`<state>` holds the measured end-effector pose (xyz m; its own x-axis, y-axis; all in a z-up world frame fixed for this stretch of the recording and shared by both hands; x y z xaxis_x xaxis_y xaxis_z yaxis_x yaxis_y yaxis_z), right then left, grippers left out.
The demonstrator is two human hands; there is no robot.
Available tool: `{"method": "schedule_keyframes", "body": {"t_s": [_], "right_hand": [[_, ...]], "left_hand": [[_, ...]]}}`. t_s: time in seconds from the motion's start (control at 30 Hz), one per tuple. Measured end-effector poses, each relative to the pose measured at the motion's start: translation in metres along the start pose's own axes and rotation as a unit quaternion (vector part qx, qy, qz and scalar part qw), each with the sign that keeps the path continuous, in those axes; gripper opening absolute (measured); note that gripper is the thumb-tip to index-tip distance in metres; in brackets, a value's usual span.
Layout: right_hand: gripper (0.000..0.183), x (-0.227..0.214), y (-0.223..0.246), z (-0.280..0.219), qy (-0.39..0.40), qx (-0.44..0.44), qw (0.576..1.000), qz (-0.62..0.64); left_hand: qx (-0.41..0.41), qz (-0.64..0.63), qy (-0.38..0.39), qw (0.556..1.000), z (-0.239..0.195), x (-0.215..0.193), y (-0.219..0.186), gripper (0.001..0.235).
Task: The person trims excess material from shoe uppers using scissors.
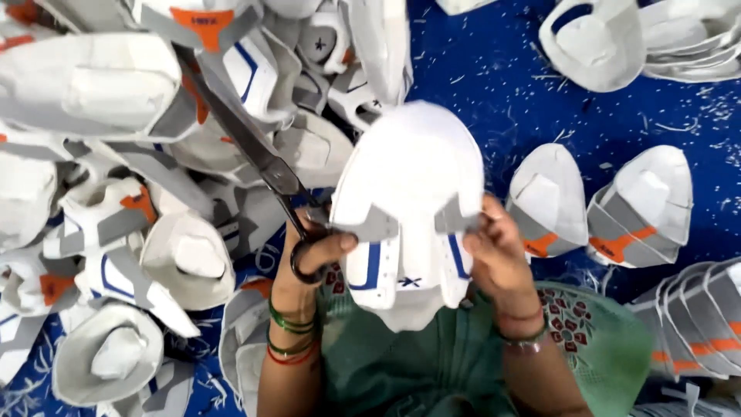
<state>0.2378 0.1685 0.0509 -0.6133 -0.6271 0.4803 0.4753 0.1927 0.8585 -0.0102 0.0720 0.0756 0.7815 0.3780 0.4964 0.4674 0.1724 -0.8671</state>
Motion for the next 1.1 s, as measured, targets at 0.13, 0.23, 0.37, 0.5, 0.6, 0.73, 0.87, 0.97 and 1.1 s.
{"method": "schedule_keyframes", "body": {"t_s": [0.13,0.23,0.37,0.5,0.6,0.73,0.87,0.97,1.1], "right_hand": [[0.051,-0.005,0.021,-0.032,-0.110,-0.041,0.993,-0.025],[0.044,-0.016,0.027,-0.046,-0.169,-0.063,0.981,-0.074],[0.033,-0.028,0.033,-0.062,-0.236,-0.107,0.961,-0.096],[0.030,-0.029,0.040,-0.069,-0.247,-0.112,0.957,-0.100],[0.030,-0.027,0.046,-0.071,-0.243,-0.119,0.957,-0.106],[0.029,-0.035,0.045,-0.076,-0.253,-0.127,0.955,-0.093],[0.029,-0.036,0.042,-0.074,-0.266,-0.125,0.951,-0.099],[0.030,-0.040,0.038,-0.067,-0.276,-0.112,0.948,-0.112],[0.031,-0.051,0.026,-0.066,-0.281,-0.107,0.944,-0.134]], "left_hand": [[0.061,0.051,0.128,0.989,-0.006,0.039,-0.015,0.021],[0.063,0.017,0.126,0.990,-0.008,0.045,-0.008,0.029],[0.050,0.027,0.130,0.990,-0.009,0.064,-0.010,0.023],[0.032,0.030,0.128,0.991,-0.008,0.067,0.000,0.024],[0.001,0.054,0.115,0.992,-0.006,0.069,0.008,0.019],[0.014,0.055,0.136,0.989,-0.007,0.073,0.011,0.023],[0.013,0.052,0.130,0.990,-0.007,0.073,0.015,0.025],[0.016,0.072,0.133,0.988,-0.008,0.073,0.018,0.024],[0.007,0.085,0.133,0.987,-0.011,0.075,0.022,0.019]]}}
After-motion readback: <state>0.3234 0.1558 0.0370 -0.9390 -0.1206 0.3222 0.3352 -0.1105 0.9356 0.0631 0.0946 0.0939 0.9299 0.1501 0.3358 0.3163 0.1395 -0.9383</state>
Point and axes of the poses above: each hand's wrist, its own z-axis towards the middle knuckle, its own x-axis out of the palm, y = z × x, the point moved 8 cm from there along z, towards the middle knuckle, and after that the axes turned 2 degrees about -z, right-handed, at the moved point
